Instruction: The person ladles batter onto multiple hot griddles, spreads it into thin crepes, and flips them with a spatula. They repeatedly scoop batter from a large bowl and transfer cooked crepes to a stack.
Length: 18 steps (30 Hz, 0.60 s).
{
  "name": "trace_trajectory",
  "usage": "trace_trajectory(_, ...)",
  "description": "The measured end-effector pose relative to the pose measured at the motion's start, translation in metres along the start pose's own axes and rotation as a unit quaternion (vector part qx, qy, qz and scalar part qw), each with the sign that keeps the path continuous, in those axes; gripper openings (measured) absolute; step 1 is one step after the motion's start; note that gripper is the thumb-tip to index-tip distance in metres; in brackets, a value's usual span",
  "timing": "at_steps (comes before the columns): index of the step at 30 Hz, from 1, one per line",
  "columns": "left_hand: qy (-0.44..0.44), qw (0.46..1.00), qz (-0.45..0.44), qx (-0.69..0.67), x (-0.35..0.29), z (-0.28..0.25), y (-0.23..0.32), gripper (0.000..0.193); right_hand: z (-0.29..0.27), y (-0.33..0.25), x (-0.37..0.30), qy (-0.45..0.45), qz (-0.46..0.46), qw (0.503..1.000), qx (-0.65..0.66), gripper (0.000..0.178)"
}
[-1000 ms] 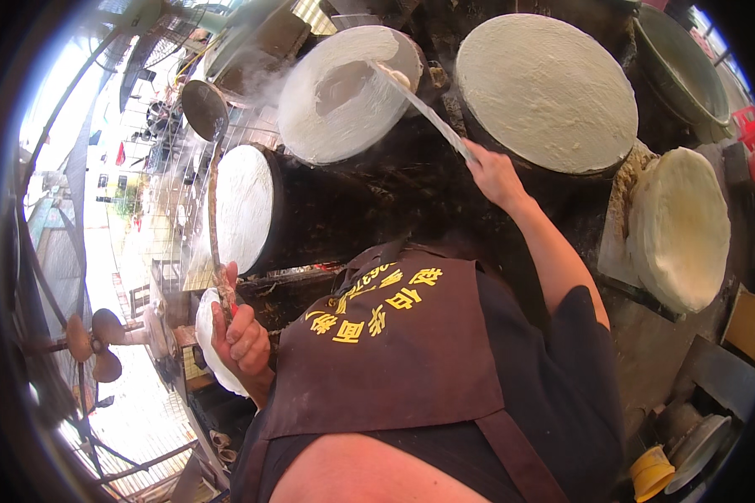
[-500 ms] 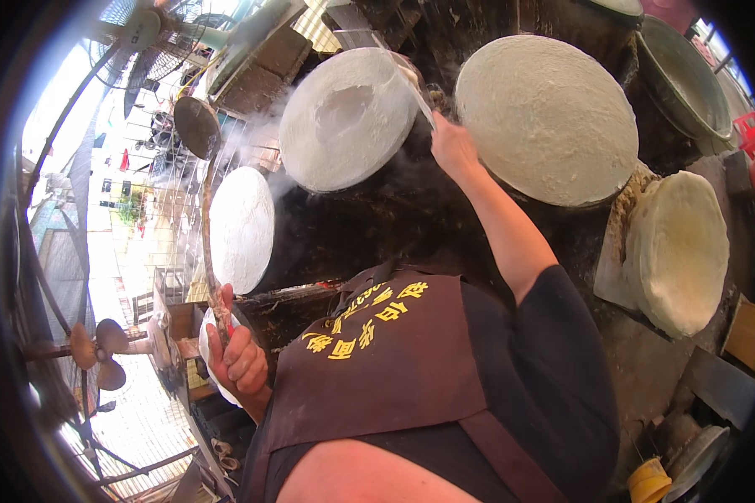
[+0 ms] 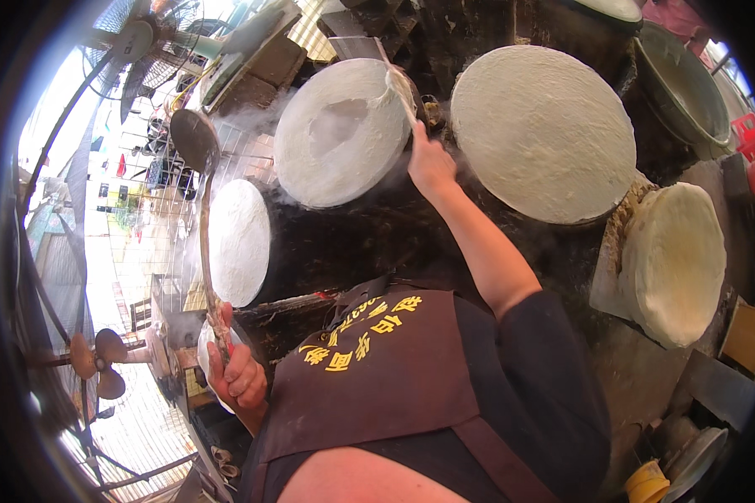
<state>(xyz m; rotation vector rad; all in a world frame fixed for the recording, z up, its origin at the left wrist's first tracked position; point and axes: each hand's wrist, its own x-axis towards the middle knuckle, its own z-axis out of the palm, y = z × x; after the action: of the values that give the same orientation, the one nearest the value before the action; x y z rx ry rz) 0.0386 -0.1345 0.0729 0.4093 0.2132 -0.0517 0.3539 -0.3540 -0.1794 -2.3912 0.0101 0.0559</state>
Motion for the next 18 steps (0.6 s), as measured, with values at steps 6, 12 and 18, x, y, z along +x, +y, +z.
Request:
trace_trajectory(6, -0.017, 1.0, -0.018, -0.005, 0.0, 0.005, 0.001, 0.058, -0.004, -0.001, 0.025, -0.017, -0.099, 0.992, 0.073, 0.058)
trace_trajectory(12, 0.024, 1.0, 0.0, -0.005, -0.001, 0.005, 0.0, 0.057, 0.006, -0.03, 0.005, -0.025, -0.071, 0.997, -0.025, 0.057)
trace_trajectory(18, 0.017, 1.0, 0.009, -0.003, -0.01, -0.001, 0.002, 0.057, 0.006, -0.004, 0.006, 0.034, -0.093, 0.995, 0.032, 0.057)
